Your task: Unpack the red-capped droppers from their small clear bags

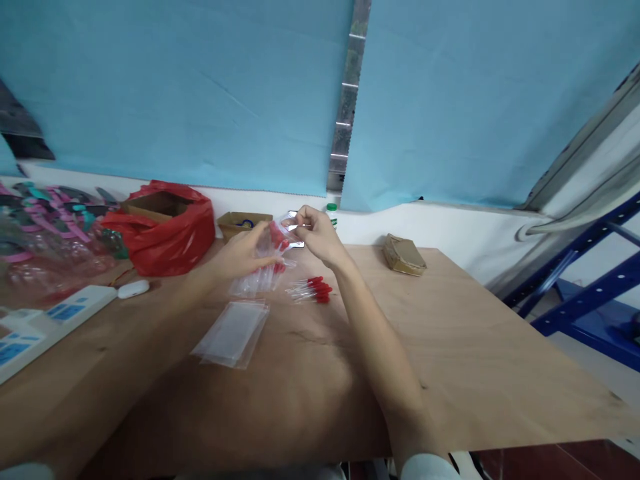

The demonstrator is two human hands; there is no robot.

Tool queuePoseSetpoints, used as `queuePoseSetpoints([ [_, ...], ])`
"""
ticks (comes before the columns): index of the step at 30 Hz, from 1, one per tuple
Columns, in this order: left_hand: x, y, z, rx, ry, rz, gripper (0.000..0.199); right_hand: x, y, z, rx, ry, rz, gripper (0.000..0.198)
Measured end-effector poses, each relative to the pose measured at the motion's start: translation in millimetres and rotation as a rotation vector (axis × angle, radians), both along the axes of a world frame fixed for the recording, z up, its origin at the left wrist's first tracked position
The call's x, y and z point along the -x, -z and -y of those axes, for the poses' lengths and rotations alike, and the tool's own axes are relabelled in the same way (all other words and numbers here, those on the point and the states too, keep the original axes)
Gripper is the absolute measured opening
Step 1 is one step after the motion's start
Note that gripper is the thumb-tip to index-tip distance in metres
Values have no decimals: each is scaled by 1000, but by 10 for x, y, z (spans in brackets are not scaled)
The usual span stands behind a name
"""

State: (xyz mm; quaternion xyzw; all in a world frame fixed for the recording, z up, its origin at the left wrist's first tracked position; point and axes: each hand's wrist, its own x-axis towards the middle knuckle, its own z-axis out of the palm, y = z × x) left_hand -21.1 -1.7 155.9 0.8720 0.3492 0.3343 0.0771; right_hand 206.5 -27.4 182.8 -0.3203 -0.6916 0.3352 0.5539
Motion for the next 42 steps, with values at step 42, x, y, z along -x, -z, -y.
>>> queuePoseSetpoints([
  [42, -108, 5, 93, 510, 210, 587, 36, -176, -25, 102, 117, -251, 160, 56],
])
